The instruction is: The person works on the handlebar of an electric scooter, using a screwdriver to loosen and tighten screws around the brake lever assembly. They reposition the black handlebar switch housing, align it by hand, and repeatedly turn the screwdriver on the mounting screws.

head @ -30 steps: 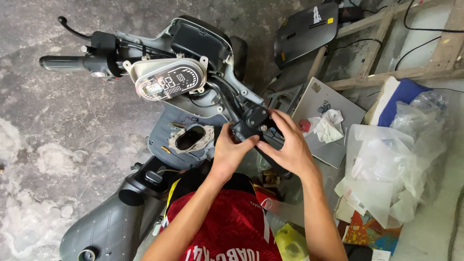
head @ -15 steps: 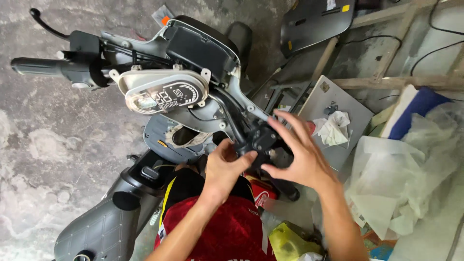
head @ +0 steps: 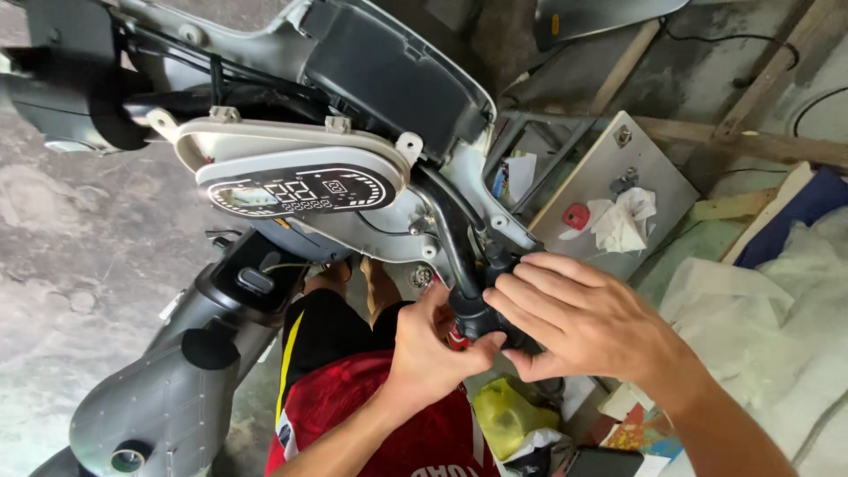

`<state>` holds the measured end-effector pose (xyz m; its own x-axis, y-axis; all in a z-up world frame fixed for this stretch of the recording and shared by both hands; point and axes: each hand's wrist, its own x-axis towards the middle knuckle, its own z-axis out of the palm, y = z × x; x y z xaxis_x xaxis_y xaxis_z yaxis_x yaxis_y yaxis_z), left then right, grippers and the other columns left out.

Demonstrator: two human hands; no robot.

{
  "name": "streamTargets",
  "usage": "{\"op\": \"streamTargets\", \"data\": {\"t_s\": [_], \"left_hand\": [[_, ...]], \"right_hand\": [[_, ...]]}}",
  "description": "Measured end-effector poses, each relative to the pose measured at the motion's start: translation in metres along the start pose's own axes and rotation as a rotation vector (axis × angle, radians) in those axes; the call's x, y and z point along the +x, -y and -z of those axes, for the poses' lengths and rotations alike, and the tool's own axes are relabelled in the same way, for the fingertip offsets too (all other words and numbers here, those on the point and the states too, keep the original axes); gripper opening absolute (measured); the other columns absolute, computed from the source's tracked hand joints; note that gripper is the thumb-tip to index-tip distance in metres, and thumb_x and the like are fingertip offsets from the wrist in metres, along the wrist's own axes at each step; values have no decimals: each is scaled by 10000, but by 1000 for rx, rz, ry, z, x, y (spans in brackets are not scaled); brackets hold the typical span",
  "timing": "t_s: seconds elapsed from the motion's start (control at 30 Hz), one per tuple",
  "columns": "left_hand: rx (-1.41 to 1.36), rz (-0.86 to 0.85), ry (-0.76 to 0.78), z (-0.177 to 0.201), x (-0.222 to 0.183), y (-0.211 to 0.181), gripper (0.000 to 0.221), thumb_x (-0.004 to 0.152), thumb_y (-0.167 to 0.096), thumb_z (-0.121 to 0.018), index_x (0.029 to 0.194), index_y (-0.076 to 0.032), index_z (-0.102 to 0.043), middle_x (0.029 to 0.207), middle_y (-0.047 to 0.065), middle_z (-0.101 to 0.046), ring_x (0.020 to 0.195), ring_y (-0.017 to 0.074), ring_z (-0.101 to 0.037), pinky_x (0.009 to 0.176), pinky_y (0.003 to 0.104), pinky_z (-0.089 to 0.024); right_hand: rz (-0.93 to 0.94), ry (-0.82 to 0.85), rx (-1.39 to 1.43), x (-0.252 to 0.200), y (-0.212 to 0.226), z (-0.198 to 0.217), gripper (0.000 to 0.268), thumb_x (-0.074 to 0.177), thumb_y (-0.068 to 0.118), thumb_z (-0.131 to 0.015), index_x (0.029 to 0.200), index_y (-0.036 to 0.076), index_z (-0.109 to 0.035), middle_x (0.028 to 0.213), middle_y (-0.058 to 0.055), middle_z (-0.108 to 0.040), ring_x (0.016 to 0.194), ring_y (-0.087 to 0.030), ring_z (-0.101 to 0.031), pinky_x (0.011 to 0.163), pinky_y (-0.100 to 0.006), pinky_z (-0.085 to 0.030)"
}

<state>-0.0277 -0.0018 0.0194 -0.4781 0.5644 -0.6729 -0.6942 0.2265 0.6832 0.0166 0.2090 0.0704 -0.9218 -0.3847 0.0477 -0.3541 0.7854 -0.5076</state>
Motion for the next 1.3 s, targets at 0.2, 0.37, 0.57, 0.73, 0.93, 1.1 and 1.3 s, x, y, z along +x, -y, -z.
{"op": "streamTargets", "data": {"t_s": [0.2, 0.37, 0.57, 0.73, 0.93, 1.1, 1.3], "left_hand": [[147, -123, -71, 5, 8, 10, 406, 619, -184, -887, 887, 46, -686, 794, 14, -689, 724, 23, -583, 642, 236, -560], [28, -91, 15, 7, 4, -5, 368, 673, -159, -871, 948, 26, -712, 851, -7, -722, 768, 33, -627, 722, 234, -571], [-40, -85, 75, 9, 6, 4, 296, 751, -115, -831, 992, 4, -707, 863, -26, -700, 777, 28, -613, 702, 232, -551], [81, -132, 54, 9, 13, 9, 265, 756, -106, -836, 968, 9, -726, 813, -31, -682, 717, 35, -588, 643, 230, -512], [92, -157, 52, 11, 14, 5, 247, 766, -116, -809, 974, -3, -738, 813, -39, -699, 715, 29, -600, 644, 216, -514], [87, -210, 72, 10, 18, 13, 215, 785, -109, -793, 960, 2, -736, 815, -36, -690, 713, 33, -592, 632, 221, -498], [123, -215, -8, 10, 22, 23, 156, 799, -107, -794, 865, 8, -712, 734, -32, -638, 644, 39, -519, 563, 237, -411]], "right_hand": [[76, 10, -46, 3, -6, 3, 494, 752, 277, -809, 1148, -7, -725, 1171, -107, -686, 1083, -275, -666, 1050, -433, -511], [38, 22, -64, -5, -2, -3, 547, 756, 314, -807, 1212, 28, -709, 1181, -98, -692, 1113, -271, -650, 1074, -430, -490], [12, 75, -12, 1, 1, 4, 654, 695, 362, -839, 1273, 125, -647, 1210, -133, -670, 1147, -325, -605, 1054, -475, -439], [-58, 77, -8, 2, 14, 20, 596, 729, 312, -826, 1273, 122, -673, 1234, -119, -673, 1181, -312, -596, 1080, -476, -439], [-96, 23, 67, -4, 17, 25, 601, 760, 283, -837, 1320, 128, -681, 1291, -77, -670, 1219, -284, -599, 1096, -438, -450], [-95, -18, 12, -11, 23, 25, 661, 746, 268, -854, 1344, 73, -651, 1302, -101, -661, 1236, -296, -578, 1106, -440, -434], [-458, -535, 28, -72, 54, -20, 445, 943, 241, -833, 1317, 93, -643, 1260, -92, -675, 1170, -189, -669, 1002, -324, -588]]}}
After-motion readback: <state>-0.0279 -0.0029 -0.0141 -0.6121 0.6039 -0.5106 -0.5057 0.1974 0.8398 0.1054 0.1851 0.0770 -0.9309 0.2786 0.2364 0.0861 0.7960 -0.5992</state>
